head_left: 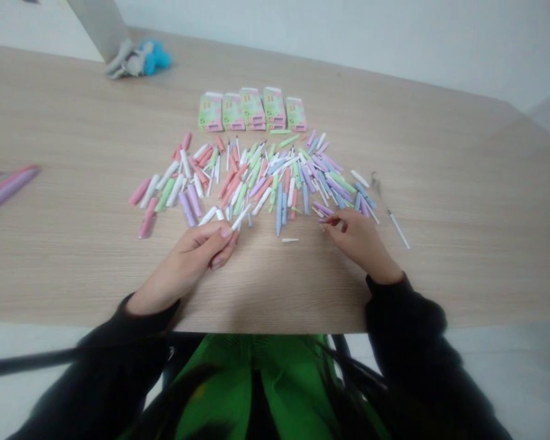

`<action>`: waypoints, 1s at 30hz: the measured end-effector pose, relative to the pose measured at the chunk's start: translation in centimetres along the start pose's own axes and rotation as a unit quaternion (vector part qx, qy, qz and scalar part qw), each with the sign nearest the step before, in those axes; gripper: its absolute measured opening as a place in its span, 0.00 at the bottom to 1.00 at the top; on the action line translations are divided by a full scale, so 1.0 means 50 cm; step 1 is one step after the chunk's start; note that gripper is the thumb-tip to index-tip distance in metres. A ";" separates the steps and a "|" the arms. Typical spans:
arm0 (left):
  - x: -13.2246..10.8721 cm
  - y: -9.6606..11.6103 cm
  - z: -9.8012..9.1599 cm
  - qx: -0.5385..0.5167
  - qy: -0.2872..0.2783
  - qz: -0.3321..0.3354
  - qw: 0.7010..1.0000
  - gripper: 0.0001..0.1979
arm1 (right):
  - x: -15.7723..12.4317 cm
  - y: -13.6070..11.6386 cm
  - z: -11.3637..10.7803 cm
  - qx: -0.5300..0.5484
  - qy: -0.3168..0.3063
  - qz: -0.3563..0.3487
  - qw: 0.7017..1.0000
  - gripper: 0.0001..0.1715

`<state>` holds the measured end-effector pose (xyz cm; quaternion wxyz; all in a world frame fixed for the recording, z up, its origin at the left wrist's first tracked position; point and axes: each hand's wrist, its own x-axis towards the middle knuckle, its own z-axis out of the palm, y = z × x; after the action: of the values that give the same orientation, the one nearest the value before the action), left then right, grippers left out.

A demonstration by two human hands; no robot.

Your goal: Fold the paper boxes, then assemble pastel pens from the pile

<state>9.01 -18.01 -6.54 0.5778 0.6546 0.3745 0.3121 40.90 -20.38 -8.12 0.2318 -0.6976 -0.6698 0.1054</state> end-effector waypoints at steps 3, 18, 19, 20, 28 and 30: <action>0.000 -0.001 0.000 0.012 -0.008 0.000 1.000 0.25 | -0.002 -0.003 0.001 -0.014 -0.009 0.006 1.000 0.07; -0.002 -0.001 -0.001 0.053 -0.027 0.002 0.998 0.26 | -0.020 0.000 0.034 0.040 0.030 0.023 0.998 0.06; -0.002 0.000 -0.001 0.058 -0.026 -0.002 0.998 0.27 | -0.020 0.012 0.024 0.039 0.049 0.037 0.997 0.07; -0.003 0.002 0.000 0.061 -0.023 -0.006 0.998 0.27 | -0.020 0.026 0.011 0.033 0.072 0.054 0.995 0.08; -0.008 0.007 -0.002 0.079 0.006 -0.019 0.997 0.28 | 0.015 0.121 -0.101 -0.051 0.164 0.114 0.978 0.11; -0.010 0.006 -0.005 0.079 0.022 -0.016 0.996 0.28 | 0.042 0.119 -0.115 -0.053 0.174 0.091 0.979 0.12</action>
<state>8.57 -18.31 -6.17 0.5207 0.6851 0.4213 0.2865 49.00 -19.35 -5.52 0.2974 -0.7743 -0.5576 -0.0327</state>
